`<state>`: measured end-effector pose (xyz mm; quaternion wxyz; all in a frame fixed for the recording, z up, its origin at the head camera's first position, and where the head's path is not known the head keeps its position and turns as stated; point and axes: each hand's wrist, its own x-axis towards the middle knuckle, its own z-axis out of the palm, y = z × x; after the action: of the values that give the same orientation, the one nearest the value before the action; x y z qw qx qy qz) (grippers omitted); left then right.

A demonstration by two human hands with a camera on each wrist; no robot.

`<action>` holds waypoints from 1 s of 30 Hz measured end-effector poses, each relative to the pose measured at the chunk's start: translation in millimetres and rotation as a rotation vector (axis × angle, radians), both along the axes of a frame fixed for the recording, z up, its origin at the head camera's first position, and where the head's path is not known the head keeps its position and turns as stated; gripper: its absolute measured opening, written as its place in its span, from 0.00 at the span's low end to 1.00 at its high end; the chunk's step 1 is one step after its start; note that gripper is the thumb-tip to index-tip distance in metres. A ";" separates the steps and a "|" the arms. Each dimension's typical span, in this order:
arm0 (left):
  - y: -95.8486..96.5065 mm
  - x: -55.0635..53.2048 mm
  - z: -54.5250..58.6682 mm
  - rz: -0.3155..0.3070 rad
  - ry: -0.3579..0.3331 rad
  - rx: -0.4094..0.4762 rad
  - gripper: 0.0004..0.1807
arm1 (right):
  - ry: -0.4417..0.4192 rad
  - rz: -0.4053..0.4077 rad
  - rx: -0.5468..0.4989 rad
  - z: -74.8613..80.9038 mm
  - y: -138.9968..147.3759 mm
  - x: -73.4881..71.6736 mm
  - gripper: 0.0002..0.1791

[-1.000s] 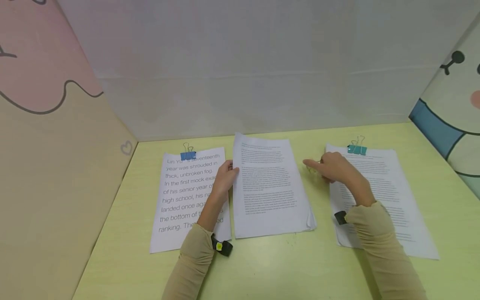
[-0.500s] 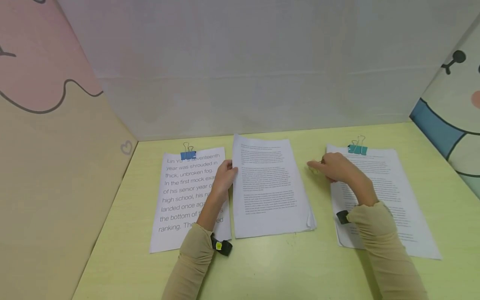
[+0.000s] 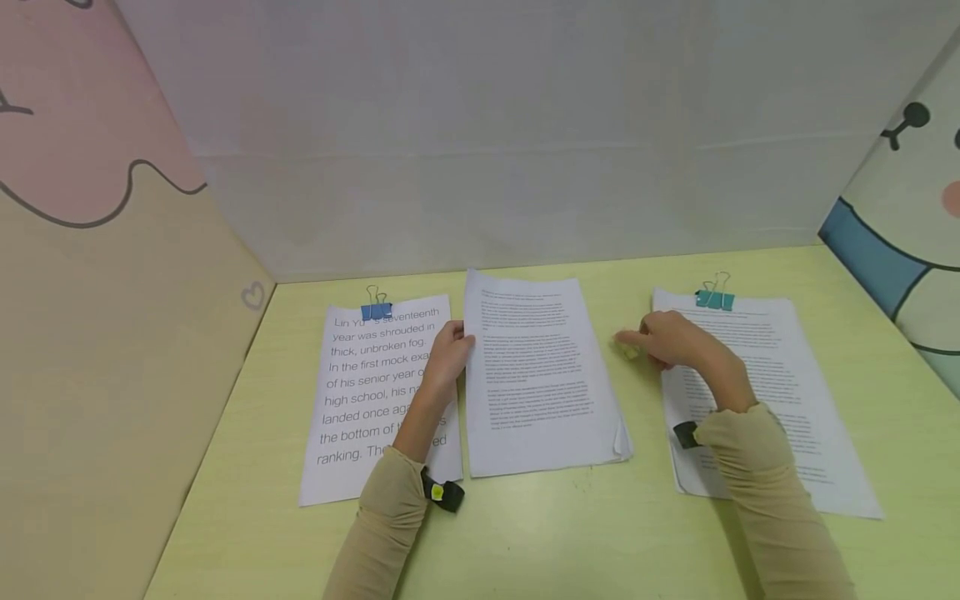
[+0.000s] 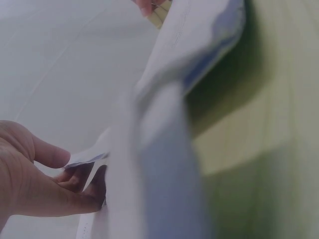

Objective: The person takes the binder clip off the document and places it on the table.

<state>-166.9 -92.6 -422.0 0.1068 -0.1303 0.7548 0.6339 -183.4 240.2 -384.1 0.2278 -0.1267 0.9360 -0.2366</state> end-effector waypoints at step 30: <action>-1.0 -2.1 -2.6 -0.032 -0.011 0.013 0.25 | 0.117 0.092 -0.073 0.2 1.8 1.0 0.05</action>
<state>-169.0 -93.6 -424.7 0.1220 -0.1208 0.7522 0.6362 -182.4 242.0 -383.9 0.1784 -0.1912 0.9317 -0.2521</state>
